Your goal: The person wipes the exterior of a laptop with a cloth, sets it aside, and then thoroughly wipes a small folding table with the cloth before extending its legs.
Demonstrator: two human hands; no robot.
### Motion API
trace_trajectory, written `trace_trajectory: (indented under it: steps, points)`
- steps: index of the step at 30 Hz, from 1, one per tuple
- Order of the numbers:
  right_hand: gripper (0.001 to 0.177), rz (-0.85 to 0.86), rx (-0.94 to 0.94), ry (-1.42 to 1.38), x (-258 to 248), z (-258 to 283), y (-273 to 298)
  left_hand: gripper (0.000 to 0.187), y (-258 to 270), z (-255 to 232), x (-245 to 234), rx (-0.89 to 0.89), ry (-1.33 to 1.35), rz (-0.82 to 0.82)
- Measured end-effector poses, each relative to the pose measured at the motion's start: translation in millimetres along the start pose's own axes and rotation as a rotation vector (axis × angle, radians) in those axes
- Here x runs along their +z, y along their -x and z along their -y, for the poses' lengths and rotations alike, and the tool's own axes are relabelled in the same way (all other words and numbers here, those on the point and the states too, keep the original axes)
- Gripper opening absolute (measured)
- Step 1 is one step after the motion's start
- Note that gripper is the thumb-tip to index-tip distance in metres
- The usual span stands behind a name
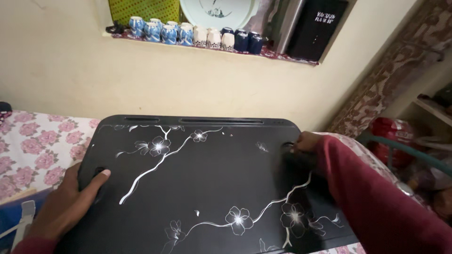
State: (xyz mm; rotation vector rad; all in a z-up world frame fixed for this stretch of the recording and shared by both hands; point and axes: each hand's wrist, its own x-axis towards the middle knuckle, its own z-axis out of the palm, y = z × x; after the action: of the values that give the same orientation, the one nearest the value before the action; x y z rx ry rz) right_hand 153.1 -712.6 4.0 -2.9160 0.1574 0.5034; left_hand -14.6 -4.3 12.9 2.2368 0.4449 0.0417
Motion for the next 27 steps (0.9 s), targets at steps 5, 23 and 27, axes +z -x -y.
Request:
trace_trajectory:
  steps: [5,23,27]
  points:
    - [0.041,-0.364,0.205,-0.154,11.6,71.3,53.3,0.083,-3.0,4.3,3.9,0.051,0.026,0.021]
    - [0.039,-0.46,-0.273,-1.19,54.3,-21.7,60.7,0.09,-20.7,17.0,9.7,0.07,-0.066,-0.062]
    - [0.038,-0.393,-0.277,-1.302,52.8,-12.9,68.2,0.087,-21.4,15.8,11.6,0.088,-0.03,-0.061]
